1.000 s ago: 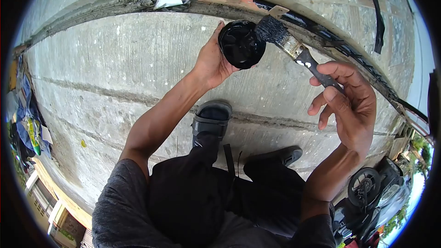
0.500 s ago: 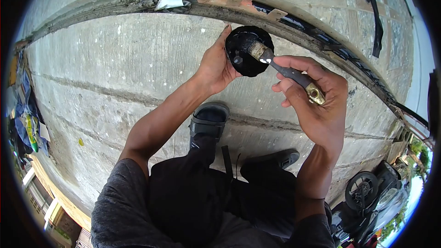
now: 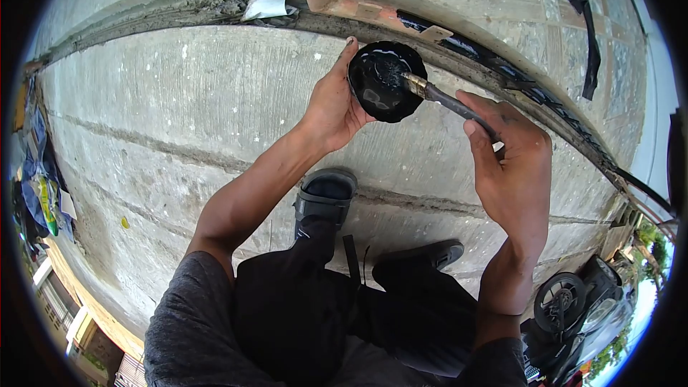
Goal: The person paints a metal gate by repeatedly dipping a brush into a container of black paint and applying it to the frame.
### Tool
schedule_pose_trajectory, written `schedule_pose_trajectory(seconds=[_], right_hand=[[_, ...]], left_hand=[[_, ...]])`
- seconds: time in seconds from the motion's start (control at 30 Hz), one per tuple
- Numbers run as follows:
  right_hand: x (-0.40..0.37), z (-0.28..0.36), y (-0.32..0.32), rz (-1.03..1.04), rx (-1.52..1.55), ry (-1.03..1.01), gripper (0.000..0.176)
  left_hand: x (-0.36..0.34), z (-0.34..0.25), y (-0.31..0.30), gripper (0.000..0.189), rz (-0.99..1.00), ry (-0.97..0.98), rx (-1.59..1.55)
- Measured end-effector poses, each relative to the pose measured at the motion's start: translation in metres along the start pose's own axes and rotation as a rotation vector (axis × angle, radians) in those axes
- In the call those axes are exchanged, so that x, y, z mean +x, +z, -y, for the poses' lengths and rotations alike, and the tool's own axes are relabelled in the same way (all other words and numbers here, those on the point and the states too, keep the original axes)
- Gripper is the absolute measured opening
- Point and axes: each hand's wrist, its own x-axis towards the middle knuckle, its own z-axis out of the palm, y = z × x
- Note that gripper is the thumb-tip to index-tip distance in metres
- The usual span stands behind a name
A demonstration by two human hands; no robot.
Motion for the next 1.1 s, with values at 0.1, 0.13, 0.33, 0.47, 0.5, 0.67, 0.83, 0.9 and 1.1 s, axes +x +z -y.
schedule_pose_trajectory(seconds=[0.1, 0.13, 0.33, 0.47, 0.5, 0.67, 0.83, 0.9, 1.1], right_hand=[[-0.001, -0.004, -0.005, 0.017, 0.227, 0.125, 0.029], [-0.001, -0.008, -0.007, 0.018, 0.327, 0.156, 0.029], [-0.005, -0.045, 0.008, -0.051, 0.813, 0.202, 0.025], [-0.005, -0.063, 0.026, -0.099, 1.029, 0.240, 0.026], [-0.005, -0.065, 0.029, -0.105, 1.046, 0.261, 0.026], [-0.005, -0.067, 0.033, -0.127, 1.064, 0.181, 0.025], [-0.012, -0.063, 0.033, -0.101, 1.009, 0.180, 0.024], [-0.015, -0.062, 0.032, -0.084, 0.994, 0.190, 0.022], [-0.015, -0.061, 0.035, -0.108, 1.119, 0.236, 0.024]], left_hand=[[0.007, 0.001, -0.004, 0.055, 0.041, -0.018, -0.015], [0.008, 0.001, -0.005, 0.056, 0.054, -0.020, -0.024], [0.008, -0.006, -0.001, 0.056, 0.094, -0.030, -0.049], [0.004, -0.012, 0.001, 0.056, 0.076, -0.028, -0.043], [0.003, -0.012, 0.001, 0.057, 0.071, -0.032, -0.052], [0.010, -0.008, -0.006, 0.058, 0.054, -0.012, -0.078], [0.012, -0.004, -0.008, 0.055, 0.076, -0.021, -0.046], [0.013, -0.004, -0.008, 0.056, 0.077, -0.019, -0.020], [0.010, -0.005, -0.006, 0.054, 0.050, -0.086, -0.107]])
